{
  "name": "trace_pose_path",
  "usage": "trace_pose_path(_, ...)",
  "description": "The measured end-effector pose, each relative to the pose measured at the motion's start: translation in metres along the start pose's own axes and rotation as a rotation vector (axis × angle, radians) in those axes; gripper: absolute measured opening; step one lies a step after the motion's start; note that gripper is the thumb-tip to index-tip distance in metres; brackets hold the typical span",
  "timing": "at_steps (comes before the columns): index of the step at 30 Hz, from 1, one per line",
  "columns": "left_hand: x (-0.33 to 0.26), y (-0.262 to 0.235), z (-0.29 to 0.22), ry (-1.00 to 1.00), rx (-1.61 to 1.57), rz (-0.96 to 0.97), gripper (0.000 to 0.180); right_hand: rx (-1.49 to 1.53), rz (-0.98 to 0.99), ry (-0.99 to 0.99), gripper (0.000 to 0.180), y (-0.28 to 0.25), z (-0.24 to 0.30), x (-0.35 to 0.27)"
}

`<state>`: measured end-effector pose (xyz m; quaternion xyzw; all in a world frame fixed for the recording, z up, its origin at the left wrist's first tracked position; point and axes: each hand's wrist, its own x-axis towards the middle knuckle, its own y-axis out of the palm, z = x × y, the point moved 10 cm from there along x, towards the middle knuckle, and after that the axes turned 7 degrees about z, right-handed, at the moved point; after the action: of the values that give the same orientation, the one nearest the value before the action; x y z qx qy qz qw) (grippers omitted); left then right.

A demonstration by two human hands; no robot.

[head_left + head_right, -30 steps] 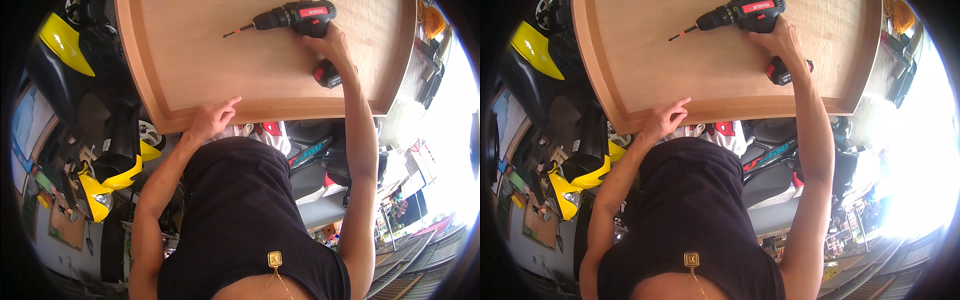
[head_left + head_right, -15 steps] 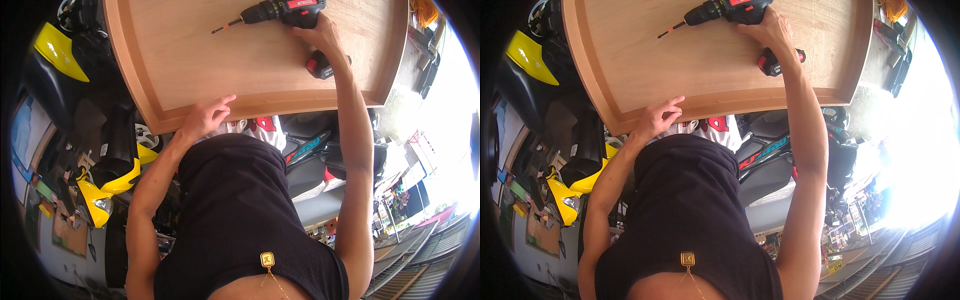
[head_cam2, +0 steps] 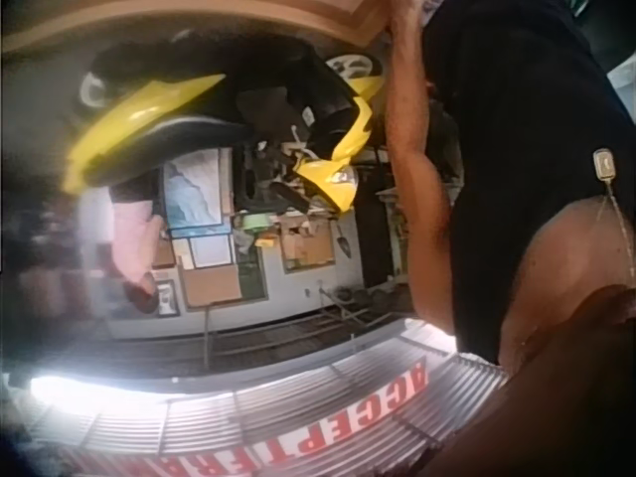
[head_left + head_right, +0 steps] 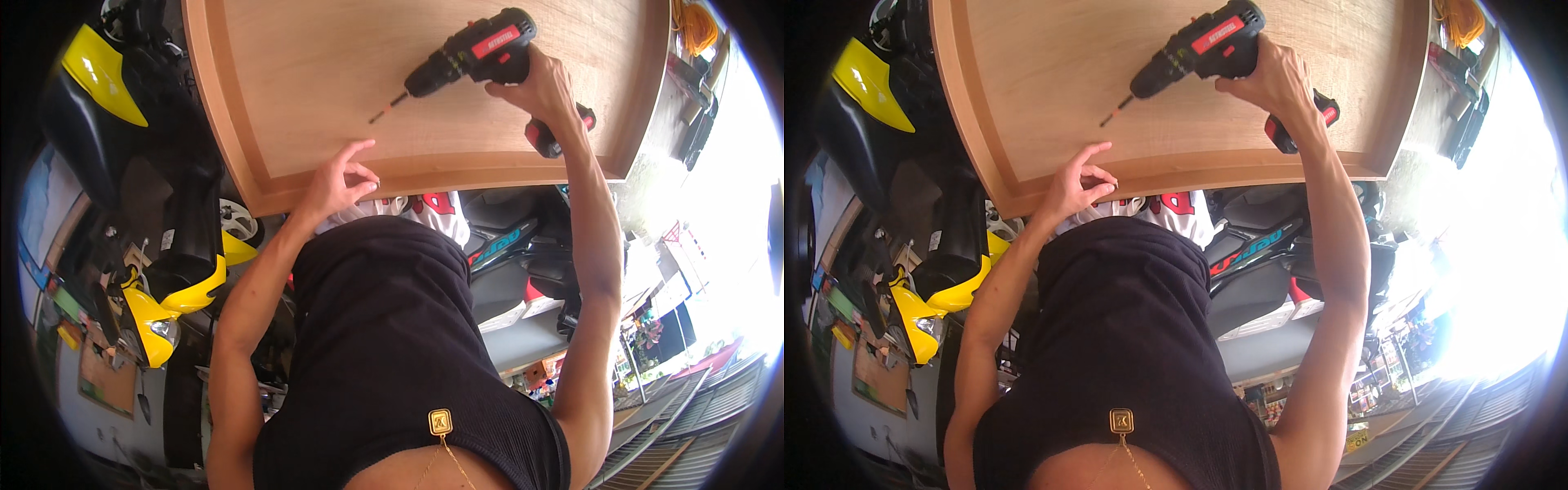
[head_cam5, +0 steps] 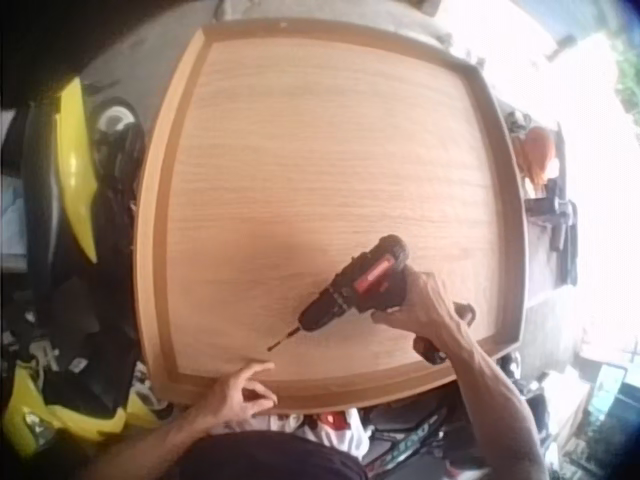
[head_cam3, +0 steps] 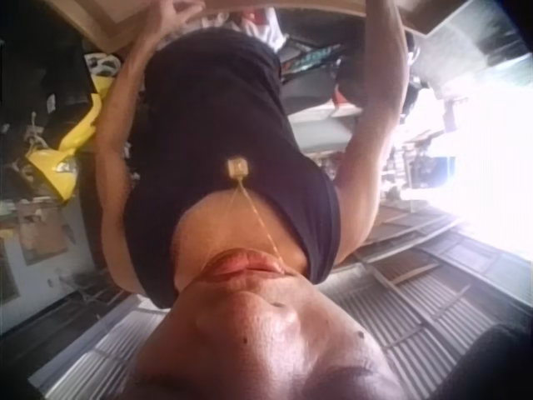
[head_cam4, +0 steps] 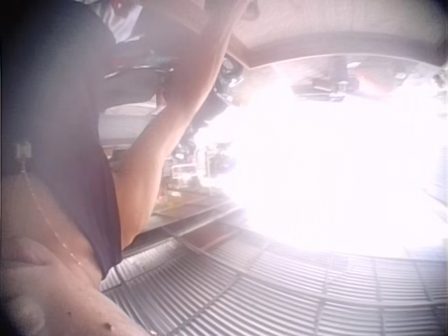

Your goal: The person uses a cordless drill to drive screws into a wooden board. They then measure and cut a length of orange string using scissors and tie it to the board.

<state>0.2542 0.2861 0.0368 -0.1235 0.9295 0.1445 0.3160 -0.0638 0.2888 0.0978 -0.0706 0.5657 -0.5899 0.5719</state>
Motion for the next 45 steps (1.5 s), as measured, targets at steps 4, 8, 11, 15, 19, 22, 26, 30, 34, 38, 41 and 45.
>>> trace_pose_path(4, 0.003, 0.000, 0.005, -0.060, -0.024, 0.031, 0.064, -0.119, 0.072, -0.022, 0.052, 0.006, 0.009, -0.014)
trace_pose_path(8, 0.005, 0.001, 0.009, -0.123, -0.035, 0.023, 0.063, -0.119, 0.093, -0.060, 0.051, 0.010, 0.018, -0.022)
trace_pose_path(11, 0.007, 0.002, 0.014, -0.113, -0.050, 0.020, 0.064, -0.126, 0.100, -0.108, 0.051, 0.018, 0.026, -0.025)
trace_pose_path(15, 0.008, 0.004, 0.019, -0.111, -0.103, 0.004, 0.065, -0.129, 0.115, -0.140, 0.050, 0.026, 0.037, -0.025)
trace_pose_path(19, 0.008, 0.003, 0.019, -0.124, -0.056, -0.009, 0.065, -0.145, 0.134, -0.135, 0.051, 0.030, 0.040, -0.024)
trace_pose_path(22, 0.007, 0.002, 0.016, -0.139, -0.063, -0.007, 0.065, -0.151, 0.149, -0.135, 0.054, 0.032, 0.039, -0.023)
trace_pose_path(26, 0.007, 0.002, 0.016, -0.122, -0.076, -0.010, 0.063, -0.170, 0.176, -0.141, 0.056, 0.031, 0.042, -0.022)
trace_pose_path(30, 0.007, 0.002, 0.019, -0.142, -0.092, -0.012, 0.062, -0.183, 0.136, -0.181, 0.057, 0.030, 0.048, -0.022)
trace_pose_path(34, 0.006, 0.002, 0.018, -0.169, -0.105, -0.001, 0.063, -0.166, 0.132, -0.176, 0.049, 0.031, 0.043, -0.021)
trace_pose_path(38, 0.007, 0.001, 0.019, -0.135, -0.085, -0.001, 0.062, -0.160, 0.140, -0.162, 0.046, 0.030, 0.041, -0.021)
trace_pose_path(41, 0.008, 0.001, 0.021, -0.111, -0.082, -0.003, 0.063, -0.154, 0.135, -0.174, 0.046, 0.030, 0.040, -0.018)
trace_pose_path(45, 0.008, -0.001, 0.020, -0.141, -0.071, -0.010, 0.061, -0.148, 0.142, -0.181, 0.046, 0.032, 0.041, -0.017)
